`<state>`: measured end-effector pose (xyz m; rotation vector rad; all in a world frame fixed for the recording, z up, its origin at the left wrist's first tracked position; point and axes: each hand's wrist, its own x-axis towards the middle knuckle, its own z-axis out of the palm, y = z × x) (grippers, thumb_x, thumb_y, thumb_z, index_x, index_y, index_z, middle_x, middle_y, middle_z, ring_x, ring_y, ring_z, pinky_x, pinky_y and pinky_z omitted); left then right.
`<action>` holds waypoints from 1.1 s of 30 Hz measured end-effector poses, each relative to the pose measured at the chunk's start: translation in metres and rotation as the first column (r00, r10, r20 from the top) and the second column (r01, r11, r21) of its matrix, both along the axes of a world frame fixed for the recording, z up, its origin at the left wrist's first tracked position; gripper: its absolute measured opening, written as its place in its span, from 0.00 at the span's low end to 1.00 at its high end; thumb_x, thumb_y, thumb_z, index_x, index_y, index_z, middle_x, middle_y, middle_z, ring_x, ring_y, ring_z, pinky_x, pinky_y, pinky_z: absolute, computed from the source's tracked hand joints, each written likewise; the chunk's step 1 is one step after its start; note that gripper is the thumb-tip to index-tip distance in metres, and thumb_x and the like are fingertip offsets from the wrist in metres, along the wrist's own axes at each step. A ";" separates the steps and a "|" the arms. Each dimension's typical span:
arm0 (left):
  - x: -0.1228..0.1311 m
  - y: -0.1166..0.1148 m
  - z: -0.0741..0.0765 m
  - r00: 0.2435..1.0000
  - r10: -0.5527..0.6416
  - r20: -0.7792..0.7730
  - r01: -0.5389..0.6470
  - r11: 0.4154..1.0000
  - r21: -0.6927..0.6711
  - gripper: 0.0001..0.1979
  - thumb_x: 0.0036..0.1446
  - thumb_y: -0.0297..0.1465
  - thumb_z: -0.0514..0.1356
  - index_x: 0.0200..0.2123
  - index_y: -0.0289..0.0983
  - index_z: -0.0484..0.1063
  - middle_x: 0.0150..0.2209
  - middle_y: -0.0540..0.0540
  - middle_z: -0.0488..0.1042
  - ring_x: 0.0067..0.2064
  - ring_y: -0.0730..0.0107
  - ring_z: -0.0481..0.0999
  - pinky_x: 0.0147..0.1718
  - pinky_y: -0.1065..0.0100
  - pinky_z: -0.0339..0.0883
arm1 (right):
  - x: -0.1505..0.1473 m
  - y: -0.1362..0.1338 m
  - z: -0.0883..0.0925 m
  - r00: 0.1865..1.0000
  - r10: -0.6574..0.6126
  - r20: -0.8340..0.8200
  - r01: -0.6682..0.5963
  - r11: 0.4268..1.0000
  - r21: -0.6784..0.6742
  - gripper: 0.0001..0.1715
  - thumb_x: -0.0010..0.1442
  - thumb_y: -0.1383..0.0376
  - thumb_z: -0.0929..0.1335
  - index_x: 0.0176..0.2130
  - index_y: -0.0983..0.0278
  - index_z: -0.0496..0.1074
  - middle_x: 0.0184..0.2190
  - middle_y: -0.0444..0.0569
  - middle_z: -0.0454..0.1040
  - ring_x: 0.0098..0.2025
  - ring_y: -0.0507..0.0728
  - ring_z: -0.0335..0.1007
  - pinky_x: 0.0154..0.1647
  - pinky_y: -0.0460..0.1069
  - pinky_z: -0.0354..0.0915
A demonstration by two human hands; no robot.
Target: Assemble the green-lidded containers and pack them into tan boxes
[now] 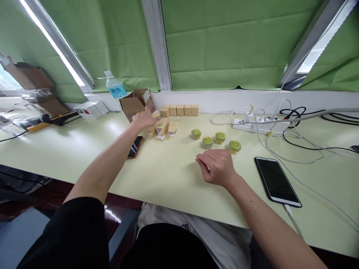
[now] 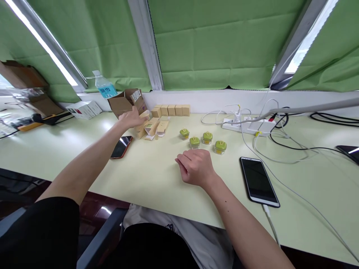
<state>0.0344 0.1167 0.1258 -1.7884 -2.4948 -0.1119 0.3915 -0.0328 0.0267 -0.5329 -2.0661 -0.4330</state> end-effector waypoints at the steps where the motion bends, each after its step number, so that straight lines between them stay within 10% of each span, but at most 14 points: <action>1: 0.000 -0.005 -0.006 1.000 0.022 0.020 -0.021 1.000 -0.005 0.46 0.66 0.56 0.62 0.75 0.32 0.59 0.66 0.20 0.78 0.68 0.28 0.78 0.65 0.40 0.72 | -0.001 0.000 -0.001 1.000 0.004 0.007 -0.004 1.000 0.004 0.14 0.70 0.70 0.69 0.31 0.61 0.75 0.21 0.42 0.69 0.23 0.52 0.57 0.27 0.52 0.48; 6: 0.016 -0.030 -0.032 0.997 -0.006 0.079 -0.010 0.978 0.206 0.32 0.72 0.38 0.60 0.72 0.30 0.61 0.58 0.22 0.83 0.62 0.34 0.83 0.61 0.46 0.75 | -0.003 0.002 -0.006 0.998 0.047 -0.042 -0.047 0.999 -0.011 0.10 0.69 0.70 0.70 0.33 0.62 0.76 0.21 0.41 0.70 0.23 0.52 0.58 0.26 0.51 0.50; 9: 0.043 -0.061 -0.047 0.977 -0.213 -0.015 0.191 0.839 0.509 0.31 0.72 0.36 0.59 0.73 0.31 0.61 0.63 0.23 0.79 0.69 0.34 0.76 0.68 0.42 0.70 | -0.006 0.004 -0.009 0.977 0.074 -0.198 -0.116 0.970 -0.212 0.07 0.72 0.69 0.69 0.42 0.61 0.80 0.25 0.42 0.74 0.24 0.52 0.65 0.27 0.50 0.60; 12: 0.079 -0.097 -0.066 0.871 -0.469 -0.146 0.415 0.545 0.729 0.29 0.73 0.40 0.60 0.71 0.35 0.64 0.67 0.26 0.75 0.74 0.34 0.70 0.76 0.36 0.60 | -0.014 0.005 -0.008 0.887 0.050 -0.459 -0.339 0.744 -0.576 0.19 0.75 0.58 0.71 0.63 0.57 0.74 0.41 0.48 0.80 0.33 0.55 0.78 0.33 0.51 0.76; 15: 0.115 -0.121 -0.085 0.747 -0.610 -0.264 0.527 0.301 0.795 0.25 0.74 0.38 0.60 0.70 0.42 0.66 0.63 0.31 0.76 0.72 0.36 0.72 0.79 0.31 0.55 | -0.023 0.002 -0.004 0.747 0.020 -0.665 -0.597 0.463 -0.656 0.45 0.71 0.46 0.76 0.74 0.49 0.54 0.60 0.56 0.75 0.48 0.61 0.84 0.44 0.59 0.84; 18: 0.141 -0.131 -0.100 0.667 -0.654 -0.357 0.591 0.172 0.788 0.25 0.74 0.33 0.61 0.71 0.46 0.65 0.60 0.34 0.75 0.71 0.38 0.74 0.77 0.29 0.59 | -0.030 -0.002 0.000 0.642 0.058 -0.765 -0.720 0.389 -0.574 0.49 0.69 0.42 0.77 0.71 0.44 0.48 0.67 0.56 0.70 0.51 0.60 0.84 0.54 0.63 0.84; 25: 0.149 -0.146 -0.110 0.568 -0.747 -0.345 0.643 0.141 0.753 0.34 0.72 0.35 0.64 0.76 0.40 0.60 0.63 0.28 0.70 0.63 0.42 0.80 0.49 0.52 0.85 | -0.024 -0.002 0.007 0.601 0.044 -0.798 -0.763 0.330 -0.556 0.49 0.64 0.40 0.80 0.65 0.46 0.50 0.61 0.53 0.75 0.53 0.61 0.83 0.52 0.60 0.83; 33: 0.132 -0.148 -0.114 0.430 -0.772 -0.468 0.736 0.000 0.677 0.39 0.70 0.50 0.65 0.77 0.45 0.61 0.65 0.31 0.72 0.69 0.35 0.77 0.67 0.37 0.77 | -0.013 0.009 0.003 0.605 0.042 -0.795 -0.775 0.260 -0.576 0.48 0.61 0.39 0.81 0.63 0.46 0.53 0.61 0.51 0.76 0.55 0.62 0.83 0.57 0.62 0.81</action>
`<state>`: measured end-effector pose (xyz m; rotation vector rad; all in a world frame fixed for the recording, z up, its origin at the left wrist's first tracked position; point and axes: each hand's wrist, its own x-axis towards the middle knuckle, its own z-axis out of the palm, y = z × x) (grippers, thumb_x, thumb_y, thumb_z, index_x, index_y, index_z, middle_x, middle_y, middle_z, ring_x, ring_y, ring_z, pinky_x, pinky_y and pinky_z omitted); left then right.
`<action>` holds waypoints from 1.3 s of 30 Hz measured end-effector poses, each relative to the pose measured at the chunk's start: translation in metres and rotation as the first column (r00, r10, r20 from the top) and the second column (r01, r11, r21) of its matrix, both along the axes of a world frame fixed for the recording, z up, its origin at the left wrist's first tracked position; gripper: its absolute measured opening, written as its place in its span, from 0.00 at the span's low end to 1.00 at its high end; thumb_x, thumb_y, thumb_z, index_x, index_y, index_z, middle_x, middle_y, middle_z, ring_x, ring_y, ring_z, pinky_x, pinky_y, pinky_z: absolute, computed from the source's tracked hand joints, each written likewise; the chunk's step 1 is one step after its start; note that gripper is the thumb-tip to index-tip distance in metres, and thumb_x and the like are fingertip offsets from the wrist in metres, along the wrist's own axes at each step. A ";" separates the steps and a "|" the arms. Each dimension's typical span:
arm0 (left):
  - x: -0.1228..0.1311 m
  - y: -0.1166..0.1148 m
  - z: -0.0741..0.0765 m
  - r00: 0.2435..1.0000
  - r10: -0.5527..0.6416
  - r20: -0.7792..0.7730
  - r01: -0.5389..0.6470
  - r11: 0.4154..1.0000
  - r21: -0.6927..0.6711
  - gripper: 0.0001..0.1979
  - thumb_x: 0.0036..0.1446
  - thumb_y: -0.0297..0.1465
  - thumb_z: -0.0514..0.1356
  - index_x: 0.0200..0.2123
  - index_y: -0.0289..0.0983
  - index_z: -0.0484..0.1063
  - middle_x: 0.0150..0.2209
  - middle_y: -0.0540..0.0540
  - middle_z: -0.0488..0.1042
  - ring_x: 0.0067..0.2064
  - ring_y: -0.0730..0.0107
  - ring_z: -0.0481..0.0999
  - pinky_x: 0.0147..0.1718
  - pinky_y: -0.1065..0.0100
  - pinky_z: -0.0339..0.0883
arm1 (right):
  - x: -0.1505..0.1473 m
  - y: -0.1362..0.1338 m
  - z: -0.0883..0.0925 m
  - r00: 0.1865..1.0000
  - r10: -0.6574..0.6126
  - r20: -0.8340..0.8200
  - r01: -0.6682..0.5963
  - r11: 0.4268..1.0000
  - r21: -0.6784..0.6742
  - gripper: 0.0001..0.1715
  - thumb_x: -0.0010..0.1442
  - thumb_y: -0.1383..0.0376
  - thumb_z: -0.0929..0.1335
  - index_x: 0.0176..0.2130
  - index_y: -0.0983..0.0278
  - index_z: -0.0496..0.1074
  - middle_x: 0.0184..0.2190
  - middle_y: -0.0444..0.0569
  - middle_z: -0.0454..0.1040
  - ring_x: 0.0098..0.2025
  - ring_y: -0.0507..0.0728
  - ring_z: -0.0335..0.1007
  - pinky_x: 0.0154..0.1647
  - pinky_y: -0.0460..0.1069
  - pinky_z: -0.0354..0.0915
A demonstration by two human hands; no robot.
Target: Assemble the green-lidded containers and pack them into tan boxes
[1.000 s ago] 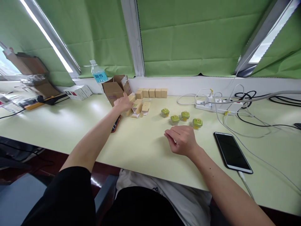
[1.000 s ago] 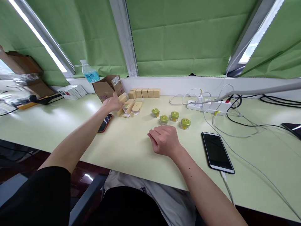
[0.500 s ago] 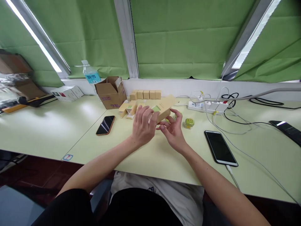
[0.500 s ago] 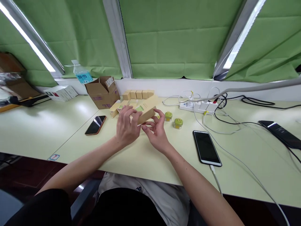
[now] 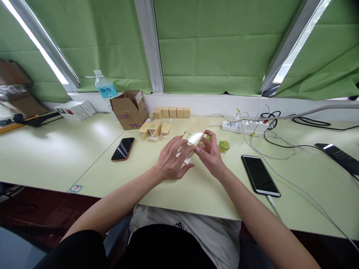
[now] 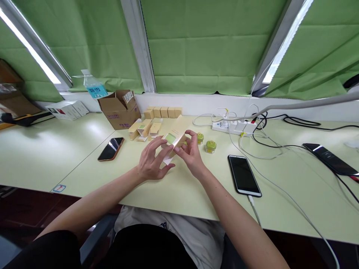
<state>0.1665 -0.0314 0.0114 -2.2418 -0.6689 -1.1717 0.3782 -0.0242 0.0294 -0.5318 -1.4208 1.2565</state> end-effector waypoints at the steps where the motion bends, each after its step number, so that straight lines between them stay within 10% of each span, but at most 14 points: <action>1: -0.001 0.002 -0.001 1.000 0.008 -0.011 -0.008 1.000 0.009 0.37 0.70 0.50 0.66 0.76 0.46 0.63 0.65 0.32 0.73 0.70 0.35 0.77 0.68 0.36 0.76 | 0.001 0.000 0.000 1.000 0.004 -0.003 -0.004 1.000 0.002 0.47 0.61 0.39 0.80 0.63 0.45 0.54 0.63 0.51 0.75 0.55 0.62 0.83 0.56 0.62 0.81; 12: 0.002 -0.002 0.003 0.990 -0.127 0.058 0.123 0.991 0.060 0.33 0.74 0.47 0.61 0.76 0.43 0.63 0.67 0.30 0.71 0.73 0.38 0.73 0.68 0.36 0.75 | -0.001 -0.004 0.006 0.998 -0.038 -0.047 0.040 0.998 0.054 0.47 0.60 0.45 0.83 0.63 0.45 0.55 0.66 0.53 0.70 0.57 0.63 0.82 0.55 0.61 0.81; 22: -0.003 0.024 -0.007 0.886 -0.183 0.427 0.365 0.844 -0.394 0.23 0.81 0.42 0.54 0.72 0.46 0.61 0.69 0.30 0.66 0.68 0.53 0.77 0.55 0.54 0.84 | -0.001 -0.005 0.002 0.993 -0.067 0.097 0.058 0.994 0.092 0.45 0.65 0.44 0.79 0.64 0.47 0.50 0.68 0.57 0.69 0.57 0.61 0.82 0.63 0.63 0.78; 32: -0.007 0.022 -0.008 0.935 -0.105 0.340 0.231 0.906 -0.355 0.15 0.81 0.34 0.53 0.61 0.44 0.77 0.65 0.35 0.66 0.57 0.58 0.79 0.47 0.57 0.82 | 0.001 -0.007 0.006 0.995 -0.018 0.099 0.015 0.999 0.031 0.38 0.70 0.46 0.77 0.63 0.45 0.52 0.69 0.52 0.72 0.47 0.55 0.83 0.55 0.58 0.79; 39: -0.013 0.016 0.003 0.900 -0.196 0.389 0.368 0.819 -0.440 0.19 0.76 0.41 0.62 0.65 0.45 0.76 0.70 0.33 0.64 0.68 0.49 0.73 0.41 0.63 0.84 | 0.010 -0.001 0.011 0.975 0.022 0.223 -0.060 0.985 0.163 0.29 0.71 0.46 0.76 0.64 0.50 0.69 0.71 0.55 0.70 0.56 0.60 0.79 0.58 0.59 0.79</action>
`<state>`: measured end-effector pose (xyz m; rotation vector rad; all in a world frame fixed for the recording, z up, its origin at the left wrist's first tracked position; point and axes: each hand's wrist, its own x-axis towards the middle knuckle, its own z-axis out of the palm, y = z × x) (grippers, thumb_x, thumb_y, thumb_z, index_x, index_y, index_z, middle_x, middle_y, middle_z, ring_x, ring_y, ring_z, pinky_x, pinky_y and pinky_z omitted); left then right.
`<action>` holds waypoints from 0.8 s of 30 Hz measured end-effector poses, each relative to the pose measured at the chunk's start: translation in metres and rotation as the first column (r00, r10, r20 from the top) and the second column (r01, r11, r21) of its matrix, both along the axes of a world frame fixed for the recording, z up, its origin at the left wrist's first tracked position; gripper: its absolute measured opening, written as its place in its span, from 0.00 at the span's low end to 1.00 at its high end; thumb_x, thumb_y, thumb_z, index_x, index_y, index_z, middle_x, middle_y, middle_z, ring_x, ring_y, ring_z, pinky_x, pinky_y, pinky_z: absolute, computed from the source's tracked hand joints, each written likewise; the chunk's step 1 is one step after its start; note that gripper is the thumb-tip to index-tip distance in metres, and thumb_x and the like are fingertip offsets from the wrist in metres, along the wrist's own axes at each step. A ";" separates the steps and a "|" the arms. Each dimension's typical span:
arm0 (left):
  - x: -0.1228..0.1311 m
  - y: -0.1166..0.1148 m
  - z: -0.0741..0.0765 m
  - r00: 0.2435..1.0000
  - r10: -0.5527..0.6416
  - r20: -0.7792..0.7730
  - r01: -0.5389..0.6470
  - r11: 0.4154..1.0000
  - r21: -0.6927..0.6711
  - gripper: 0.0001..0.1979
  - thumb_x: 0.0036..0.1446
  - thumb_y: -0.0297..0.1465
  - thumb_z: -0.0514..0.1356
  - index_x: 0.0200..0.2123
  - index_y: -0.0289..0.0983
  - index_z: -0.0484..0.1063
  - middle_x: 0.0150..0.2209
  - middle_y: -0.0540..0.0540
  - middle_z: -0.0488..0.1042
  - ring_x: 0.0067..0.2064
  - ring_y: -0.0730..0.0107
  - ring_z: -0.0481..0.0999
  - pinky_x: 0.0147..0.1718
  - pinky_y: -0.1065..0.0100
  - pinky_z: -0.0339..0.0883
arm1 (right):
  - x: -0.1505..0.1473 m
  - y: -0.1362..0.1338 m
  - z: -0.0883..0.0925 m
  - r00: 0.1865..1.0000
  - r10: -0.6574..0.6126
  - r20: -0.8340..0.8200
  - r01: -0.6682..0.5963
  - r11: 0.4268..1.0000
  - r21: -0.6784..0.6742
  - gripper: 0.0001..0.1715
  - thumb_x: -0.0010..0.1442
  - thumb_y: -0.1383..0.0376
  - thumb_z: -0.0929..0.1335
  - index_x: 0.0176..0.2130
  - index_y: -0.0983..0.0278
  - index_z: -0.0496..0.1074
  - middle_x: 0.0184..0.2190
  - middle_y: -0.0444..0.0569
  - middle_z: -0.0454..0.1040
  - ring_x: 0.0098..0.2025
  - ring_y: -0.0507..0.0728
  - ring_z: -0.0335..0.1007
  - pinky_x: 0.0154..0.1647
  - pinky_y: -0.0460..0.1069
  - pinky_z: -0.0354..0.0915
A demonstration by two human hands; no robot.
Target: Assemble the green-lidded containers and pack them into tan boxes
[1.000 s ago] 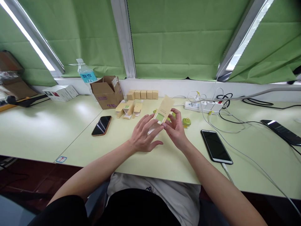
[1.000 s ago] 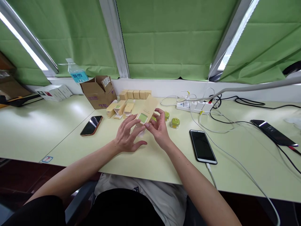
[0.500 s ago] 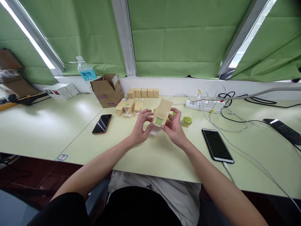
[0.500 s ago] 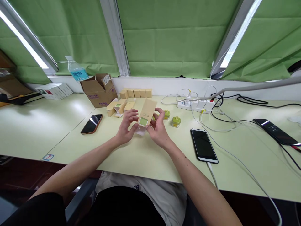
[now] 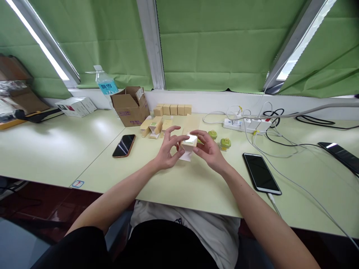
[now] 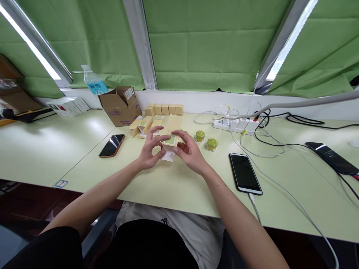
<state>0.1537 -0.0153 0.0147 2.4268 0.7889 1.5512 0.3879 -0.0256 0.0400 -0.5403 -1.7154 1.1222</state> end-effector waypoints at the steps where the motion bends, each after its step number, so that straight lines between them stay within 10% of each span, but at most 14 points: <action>1: 0.001 0.000 0.000 1.000 -0.001 0.029 0.001 1.000 -0.006 0.19 0.75 0.40 0.63 0.65 0.45 0.77 0.70 0.33 0.64 0.69 0.48 0.72 0.40 0.65 0.84 | 0.000 0.001 0.000 0.999 0.047 -0.017 -0.048 0.999 -0.016 0.32 0.68 0.47 0.78 0.65 0.50 0.69 0.72 0.54 0.69 0.56 0.60 0.80 0.59 0.60 0.79; 9: 0.007 0.003 -0.009 0.986 0.017 0.168 -0.009 0.999 -0.045 0.15 0.73 0.34 0.67 0.60 0.44 0.81 0.67 0.37 0.64 0.51 0.67 0.79 0.42 0.66 0.85 | -0.008 0.002 -0.010 0.996 0.064 -0.063 -0.070 0.991 -0.111 0.29 0.71 0.52 0.77 0.66 0.48 0.70 0.73 0.53 0.69 0.52 0.59 0.84 0.57 0.58 0.81; 18: -0.004 0.006 -0.006 0.977 -0.209 0.048 0.215 0.953 -0.215 0.41 0.66 0.37 0.68 0.80 0.56 0.61 0.79 0.37 0.50 0.77 0.37 0.61 0.60 0.47 0.82 | -0.008 0.008 -0.014 0.993 -0.080 -0.081 0.076 0.996 -0.054 0.27 0.71 0.53 0.75 0.65 0.50 0.70 0.71 0.54 0.73 0.59 0.63 0.83 0.58 0.60 0.81; 24: 0.003 0.003 -0.007 0.980 -0.182 0.077 0.196 0.945 -0.260 0.42 0.67 0.43 0.72 0.78 0.56 0.61 0.75 0.36 0.53 0.71 0.46 0.67 0.60 0.51 0.81 | -0.011 0.007 -0.016 0.990 -0.085 -0.108 0.079 0.995 -0.062 0.28 0.71 0.55 0.75 0.65 0.49 0.69 0.71 0.53 0.73 0.59 0.63 0.83 0.62 0.62 0.80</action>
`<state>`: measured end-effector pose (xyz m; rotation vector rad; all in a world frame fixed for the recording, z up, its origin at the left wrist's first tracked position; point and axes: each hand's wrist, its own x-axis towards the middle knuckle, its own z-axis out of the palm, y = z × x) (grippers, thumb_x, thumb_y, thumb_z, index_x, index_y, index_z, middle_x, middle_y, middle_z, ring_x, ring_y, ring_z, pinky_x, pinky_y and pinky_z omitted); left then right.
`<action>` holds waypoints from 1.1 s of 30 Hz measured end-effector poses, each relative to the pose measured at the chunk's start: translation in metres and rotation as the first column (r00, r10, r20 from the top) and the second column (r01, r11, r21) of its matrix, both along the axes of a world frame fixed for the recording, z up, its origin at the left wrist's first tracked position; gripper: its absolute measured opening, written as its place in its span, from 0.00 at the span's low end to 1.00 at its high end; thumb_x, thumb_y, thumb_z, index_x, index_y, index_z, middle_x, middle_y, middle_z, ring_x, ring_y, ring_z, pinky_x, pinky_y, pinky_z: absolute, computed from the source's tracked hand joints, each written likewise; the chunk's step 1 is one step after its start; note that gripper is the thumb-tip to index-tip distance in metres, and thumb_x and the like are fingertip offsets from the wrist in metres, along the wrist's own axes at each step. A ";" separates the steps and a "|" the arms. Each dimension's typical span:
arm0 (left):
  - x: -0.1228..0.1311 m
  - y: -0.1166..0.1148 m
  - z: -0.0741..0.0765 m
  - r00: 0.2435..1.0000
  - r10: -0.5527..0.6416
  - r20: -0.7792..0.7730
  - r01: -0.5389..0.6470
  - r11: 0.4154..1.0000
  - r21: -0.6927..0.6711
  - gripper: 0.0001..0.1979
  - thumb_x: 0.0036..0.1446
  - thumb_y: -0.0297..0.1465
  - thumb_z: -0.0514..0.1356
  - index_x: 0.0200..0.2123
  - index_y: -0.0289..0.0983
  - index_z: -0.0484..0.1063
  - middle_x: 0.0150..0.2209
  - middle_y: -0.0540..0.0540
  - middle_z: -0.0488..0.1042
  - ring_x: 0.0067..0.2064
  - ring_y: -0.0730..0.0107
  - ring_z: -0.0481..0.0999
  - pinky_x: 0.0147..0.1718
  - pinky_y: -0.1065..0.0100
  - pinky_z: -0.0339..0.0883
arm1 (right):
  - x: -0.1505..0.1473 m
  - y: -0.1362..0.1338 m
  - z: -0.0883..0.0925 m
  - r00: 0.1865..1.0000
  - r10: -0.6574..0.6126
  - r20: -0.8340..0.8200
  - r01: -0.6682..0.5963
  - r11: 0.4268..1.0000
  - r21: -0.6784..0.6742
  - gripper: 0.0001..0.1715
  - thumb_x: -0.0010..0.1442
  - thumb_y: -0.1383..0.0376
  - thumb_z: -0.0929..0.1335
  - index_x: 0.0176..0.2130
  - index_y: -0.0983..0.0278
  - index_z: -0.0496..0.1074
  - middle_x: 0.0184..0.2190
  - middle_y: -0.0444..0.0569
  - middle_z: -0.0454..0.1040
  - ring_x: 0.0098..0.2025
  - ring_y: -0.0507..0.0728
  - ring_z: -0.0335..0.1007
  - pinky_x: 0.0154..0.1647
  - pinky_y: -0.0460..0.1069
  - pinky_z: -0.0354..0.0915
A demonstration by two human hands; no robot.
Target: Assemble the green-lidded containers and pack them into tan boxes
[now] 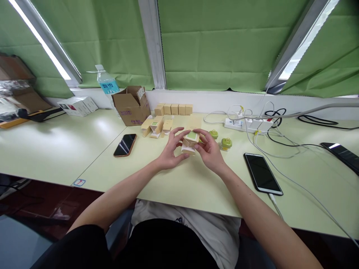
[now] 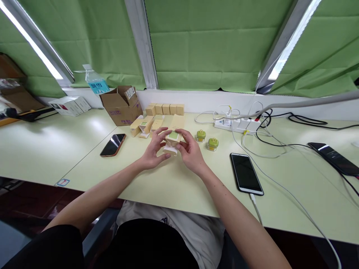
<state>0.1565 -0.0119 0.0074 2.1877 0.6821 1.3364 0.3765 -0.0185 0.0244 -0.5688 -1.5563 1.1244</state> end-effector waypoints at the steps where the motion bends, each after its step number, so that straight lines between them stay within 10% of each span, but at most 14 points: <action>1: 0.001 0.000 -0.001 1.000 0.009 0.020 -0.009 1.000 -0.016 0.40 0.67 0.44 0.73 0.77 0.55 0.63 0.74 0.36 0.54 0.68 0.49 0.70 0.59 0.52 0.81 | -0.001 -0.001 0.000 1.000 0.001 -0.002 -0.001 1.000 0.001 0.27 0.71 0.55 0.75 0.65 0.49 0.69 0.70 0.53 0.74 0.59 0.63 0.83 0.63 0.62 0.80; 13: 0.010 0.001 -0.008 0.958 0.044 0.284 -0.005 0.990 -0.140 0.22 0.67 0.44 0.72 0.60 0.49 0.74 0.65 0.42 0.61 0.53 0.64 0.75 0.46 0.66 0.78 | -0.002 -0.010 0.004 0.996 0.092 -0.004 -0.092 0.996 0.010 0.26 0.72 0.51 0.76 0.65 0.48 0.72 0.68 0.52 0.72 0.53 0.60 0.81 0.60 0.61 0.79; 33: 0.011 0.000 -0.008 0.954 0.103 0.282 -0.064 0.988 -0.144 0.24 0.65 0.50 0.73 0.57 0.46 0.76 0.62 0.41 0.64 0.54 0.60 0.76 0.50 0.60 0.79 | -0.008 -0.012 0.002 0.994 0.104 -0.032 -0.105 0.993 -0.045 0.38 0.60 0.46 0.83 0.61 0.50 0.71 0.68 0.52 0.73 0.63 0.63 0.80 0.73 0.66 0.74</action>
